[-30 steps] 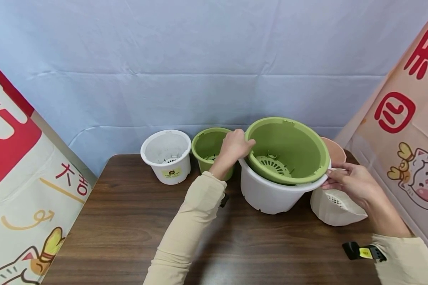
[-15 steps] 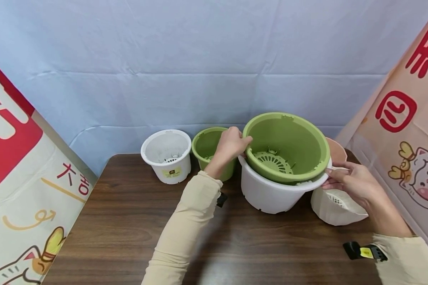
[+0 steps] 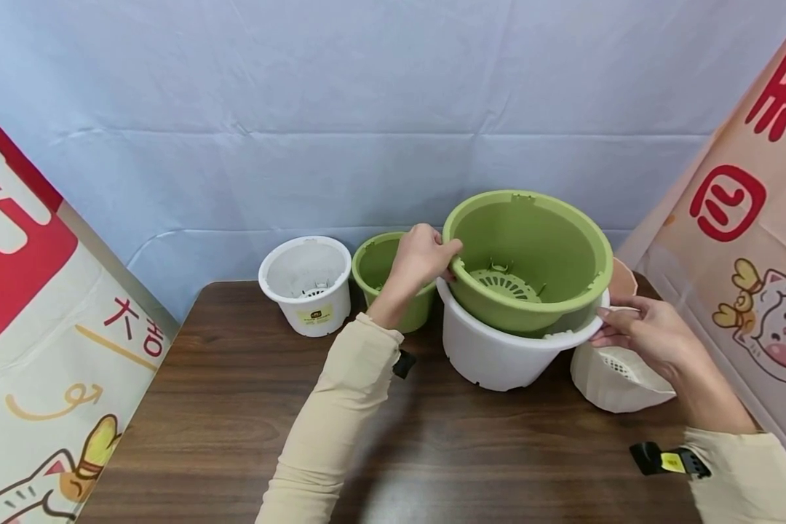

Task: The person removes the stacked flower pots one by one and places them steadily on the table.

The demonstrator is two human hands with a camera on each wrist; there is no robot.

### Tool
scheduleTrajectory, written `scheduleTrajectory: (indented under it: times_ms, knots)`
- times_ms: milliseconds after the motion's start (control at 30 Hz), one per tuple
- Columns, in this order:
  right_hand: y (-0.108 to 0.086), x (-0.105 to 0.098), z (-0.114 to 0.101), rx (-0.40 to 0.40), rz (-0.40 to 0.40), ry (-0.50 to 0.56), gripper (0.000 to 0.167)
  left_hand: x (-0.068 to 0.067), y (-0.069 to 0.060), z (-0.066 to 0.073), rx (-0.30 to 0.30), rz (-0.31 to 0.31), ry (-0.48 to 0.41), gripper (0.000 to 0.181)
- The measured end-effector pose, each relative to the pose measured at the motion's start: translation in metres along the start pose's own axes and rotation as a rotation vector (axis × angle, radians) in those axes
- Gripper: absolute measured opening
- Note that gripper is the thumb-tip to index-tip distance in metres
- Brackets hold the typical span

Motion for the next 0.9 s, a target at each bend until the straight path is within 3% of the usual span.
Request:
scheduleTrajectory:
  times_ms: [233, 500, 700, 900]
  knots:
    - [0.001, 0.0, 0.001, 0.001, -0.008, -0.005, 0.014, -0.006, -0.009, 0.007, 0.031, 0.014, -0.098, 0.038]
    - [0.001, -0.004, 0.005, 0.011, -0.006, -0.015, 0.019, -0.015, -0.02, 0.014, 0.094, 0.046, -0.131, 0.024]
    - [0.0, -0.003, 0.005, -0.001, -0.014, -0.006, 0.007, -0.022, -0.031, 0.02, 0.155, 0.095, -0.153, 0.009]
    - [0.001, -0.002, 0.005, -0.009, -0.026, 0.002, 0.009, -0.027, -0.041, 0.025, 0.19, 0.103, -0.229, 0.012]
Point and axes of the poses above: each hand's wrist, its own y-axis towards the middle knuckle, its own x-axis out of the palm, z = x × y, the point moved 5 cm from there along y, towards the middle knuckle, and after that the axes turned 13 degrees about -z, right-handed, at the moved point
